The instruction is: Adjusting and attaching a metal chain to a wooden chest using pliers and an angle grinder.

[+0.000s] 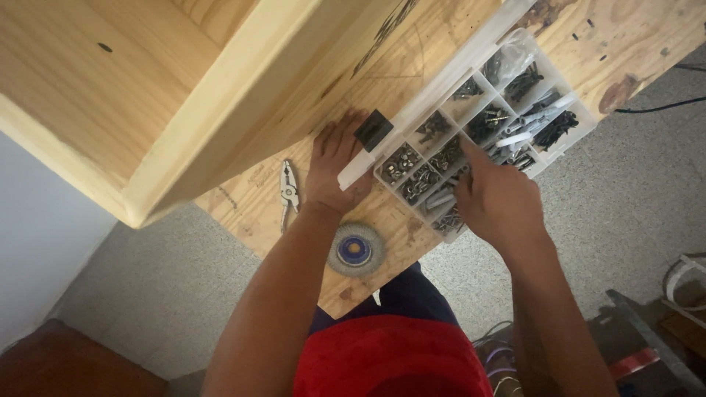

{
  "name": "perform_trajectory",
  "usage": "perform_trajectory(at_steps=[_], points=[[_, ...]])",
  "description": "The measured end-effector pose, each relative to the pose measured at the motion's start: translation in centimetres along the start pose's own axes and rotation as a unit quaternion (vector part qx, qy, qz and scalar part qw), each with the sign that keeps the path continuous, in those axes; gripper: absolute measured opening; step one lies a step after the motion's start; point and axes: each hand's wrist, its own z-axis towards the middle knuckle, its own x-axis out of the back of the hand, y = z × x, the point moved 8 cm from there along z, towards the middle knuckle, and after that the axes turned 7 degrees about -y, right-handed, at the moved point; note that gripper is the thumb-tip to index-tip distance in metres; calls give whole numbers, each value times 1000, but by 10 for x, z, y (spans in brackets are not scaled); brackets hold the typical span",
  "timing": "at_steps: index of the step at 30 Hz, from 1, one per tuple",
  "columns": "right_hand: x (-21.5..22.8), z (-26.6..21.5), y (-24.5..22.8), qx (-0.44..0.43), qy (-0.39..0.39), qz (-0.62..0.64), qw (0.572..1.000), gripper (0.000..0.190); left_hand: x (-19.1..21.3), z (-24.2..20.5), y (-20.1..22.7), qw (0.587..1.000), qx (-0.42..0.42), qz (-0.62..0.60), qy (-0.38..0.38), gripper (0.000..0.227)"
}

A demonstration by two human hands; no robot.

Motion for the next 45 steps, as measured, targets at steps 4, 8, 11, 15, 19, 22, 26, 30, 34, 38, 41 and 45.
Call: perform_trajectory(at_steps=[4, 8, 11, 15, 19, 22, 26, 30, 34, 38, 41, 45], points=[[-3, 2, -1, 24, 13, 8, 1000, 59, 0, 0, 0, 1000, -10, -2, 20, 45], [-15, 10, 18, 2, -34, 5, 999, 54, -1, -1, -1, 1000, -7, -4, 19, 45], [-5, 8, 13, -6, -12, 0, 1000, 56, 1, -1, 0, 1000, -2, 7, 13, 47], [-12, 15, 13, 23, -1, -12, 1000, 59, -3, 0, -1, 1000, -3, 8, 23, 44], [-12, 24, 20, 43, 4, 39, 998, 45, -3, 1, 0, 999, -12, 8, 43, 44], [-5, 21, 23, 37, 37, 12, 999, 43, 5, 1, 2, 999, -11, 5, 48, 41], [8, 17, 2, 110, 129, 15, 985, 30, 5, -1, 1, 998, -11, -5, 57, 41], [6, 31, -13, 166, 300, -82, 936, 17, 1, -2, -1, 999, -11, -6, 35, 36], [-4, 49, -25, 107, 286, -144, 941, 24, 3, 0, 0, 1000, -6, -10, 29, 33], [-6, 60, -24, 74, 297, -170, 937, 33, 7, 0, 1, 999, -9, -18, 31, 31], [-14, 74, -16, 49, 312, -191, 929, 30, -4, -2, -2, 1000, -9, -23, 3, 37], [-8, 66, -22, 70, 312, -194, 927, 17, 4, 0, 0, 1000, -13, -22, -8, 42]])
